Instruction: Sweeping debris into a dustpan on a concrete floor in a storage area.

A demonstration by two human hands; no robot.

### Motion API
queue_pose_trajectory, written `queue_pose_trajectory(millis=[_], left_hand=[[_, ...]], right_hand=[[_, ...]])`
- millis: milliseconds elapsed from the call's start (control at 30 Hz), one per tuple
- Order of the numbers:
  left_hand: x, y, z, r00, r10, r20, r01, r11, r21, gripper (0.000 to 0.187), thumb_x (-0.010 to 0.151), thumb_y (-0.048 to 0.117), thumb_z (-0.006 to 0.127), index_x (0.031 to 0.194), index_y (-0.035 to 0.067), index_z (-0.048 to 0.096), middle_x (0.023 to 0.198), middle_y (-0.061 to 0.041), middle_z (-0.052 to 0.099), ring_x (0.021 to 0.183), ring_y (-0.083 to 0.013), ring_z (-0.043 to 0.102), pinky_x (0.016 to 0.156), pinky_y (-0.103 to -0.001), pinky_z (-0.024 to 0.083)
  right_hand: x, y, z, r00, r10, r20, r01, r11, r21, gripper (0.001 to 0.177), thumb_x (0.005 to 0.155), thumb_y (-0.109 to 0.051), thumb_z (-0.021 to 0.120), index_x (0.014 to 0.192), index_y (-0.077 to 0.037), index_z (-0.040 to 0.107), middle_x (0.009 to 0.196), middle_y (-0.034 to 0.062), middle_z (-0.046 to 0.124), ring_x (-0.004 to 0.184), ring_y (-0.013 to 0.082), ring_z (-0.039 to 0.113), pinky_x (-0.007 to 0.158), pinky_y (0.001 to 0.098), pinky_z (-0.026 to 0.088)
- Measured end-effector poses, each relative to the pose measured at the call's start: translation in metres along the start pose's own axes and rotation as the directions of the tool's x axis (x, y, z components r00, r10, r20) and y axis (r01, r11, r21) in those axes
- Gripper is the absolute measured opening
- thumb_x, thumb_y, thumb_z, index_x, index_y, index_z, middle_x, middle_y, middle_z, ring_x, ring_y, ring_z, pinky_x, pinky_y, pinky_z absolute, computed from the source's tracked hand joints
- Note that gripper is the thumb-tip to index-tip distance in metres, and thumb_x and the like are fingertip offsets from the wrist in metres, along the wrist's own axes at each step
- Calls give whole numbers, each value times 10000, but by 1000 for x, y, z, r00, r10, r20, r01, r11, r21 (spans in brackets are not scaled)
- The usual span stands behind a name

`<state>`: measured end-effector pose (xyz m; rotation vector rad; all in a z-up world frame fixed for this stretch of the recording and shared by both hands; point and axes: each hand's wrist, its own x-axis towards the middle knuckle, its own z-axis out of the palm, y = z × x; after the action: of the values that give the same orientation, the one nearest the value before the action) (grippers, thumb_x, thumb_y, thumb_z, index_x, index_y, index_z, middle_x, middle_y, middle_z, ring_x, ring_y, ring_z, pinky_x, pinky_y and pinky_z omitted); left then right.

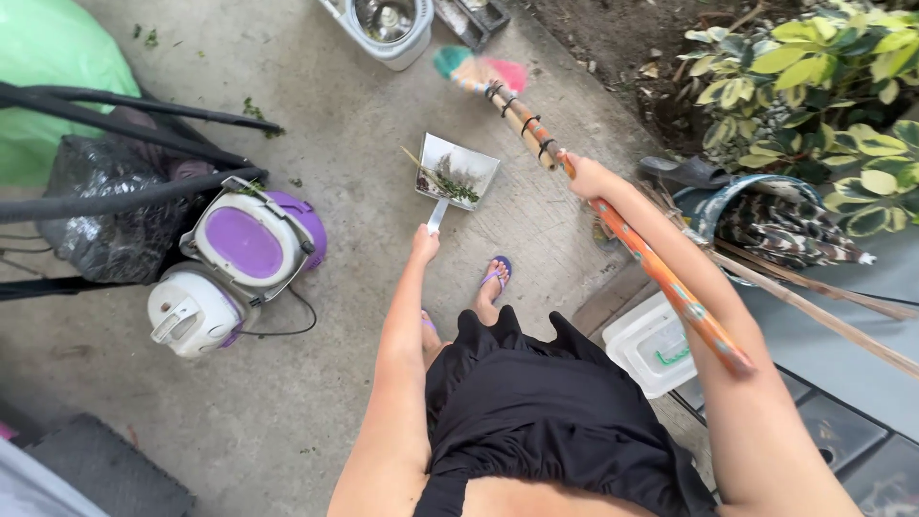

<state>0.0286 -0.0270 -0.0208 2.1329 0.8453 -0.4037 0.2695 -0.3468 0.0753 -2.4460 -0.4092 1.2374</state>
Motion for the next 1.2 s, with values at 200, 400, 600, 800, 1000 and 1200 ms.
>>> queue_pose_trajectory(millis=[200, 400, 600, 800, 1000, 1200], left_hand=[[-17, -30, -35, 999, -35, 4, 35, 999, -14, 339, 932, 257, 691, 1084, -32, 601, 1067, -294, 692, 1021, -464, 673, 889, -504, 524], [-30, -43, -43, 996, -89, 7, 89, 995, 49, 340, 916, 254, 695, 1107, -13, 608, 1096, -278, 697, 1064, -458, 657, 917, -506, 510], [-25, -75, -40, 998, -55, 25, 56, 998, -28, 326, 907, 246, 703, 1083, -15, 619, 1125, -286, 687, 1084, -454, 651, 920, -505, 515], [-48, -106, -81, 992, 63, 108, -70, 996, 57, 328, 919, 245, 695, 1114, -3, 610, 1082, -298, 700, 1055, -462, 671, 919, -502, 529], [-63, -162, -118, 959, 165, 230, -198, 972, 129, 274, 929, 208, 681, 1085, 0, 596, 1080, -301, 688, 1060, -488, 649, 903, -519, 518], [-72, -180, -118, 944, 129, 303, -209, 946, 248, 261, 916, 208, 685, 1082, 22, 610, 1090, -283, 693, 1076, -476, 646, 922, -513, 510]], right_hand=[[50, -7, 71, 999, -31, 45, 32, 999, -29, 702, 782, -51, 579, 1475, -103, 476, 873, 228, 712, 687, 334, 723, 629, 454, 581], [27, 24, 166, 934, -325, 145, 344, 930, -127, 779, 748, -61, 641, 1492, -148, 428, 813, 188, 669, 644, 291, 626, 581, 410, 523], [-174, -89, 82, 934, -72, 350, 23, 990, 141, 882, 802, -3, 524, 1582, -362, 324, 709, 118, 643, 460, 203, 582, 488, 360, 528], [-252, -52, 105, 989, 46, 143, -84, 960, 268, 875, 823, -15, 568, 1579, -361, 296, 810, 66, 657, 464, 173, 571, 462, 344, 527], [-217, 22, 169, 956, 291, 33, -268, 824, 499, 774, 854, 0, 564, 1577, -231, 411, 722, 108, 569, 481, 177, 527, 438, 371, 485], [-172, 40, 271, 910, 415, 4, -350, 761, 546, 653, 809, -19, 555, 1452, -124, 516, 734, 101, 600, 468, 223, 566, 381, 439, 488]])
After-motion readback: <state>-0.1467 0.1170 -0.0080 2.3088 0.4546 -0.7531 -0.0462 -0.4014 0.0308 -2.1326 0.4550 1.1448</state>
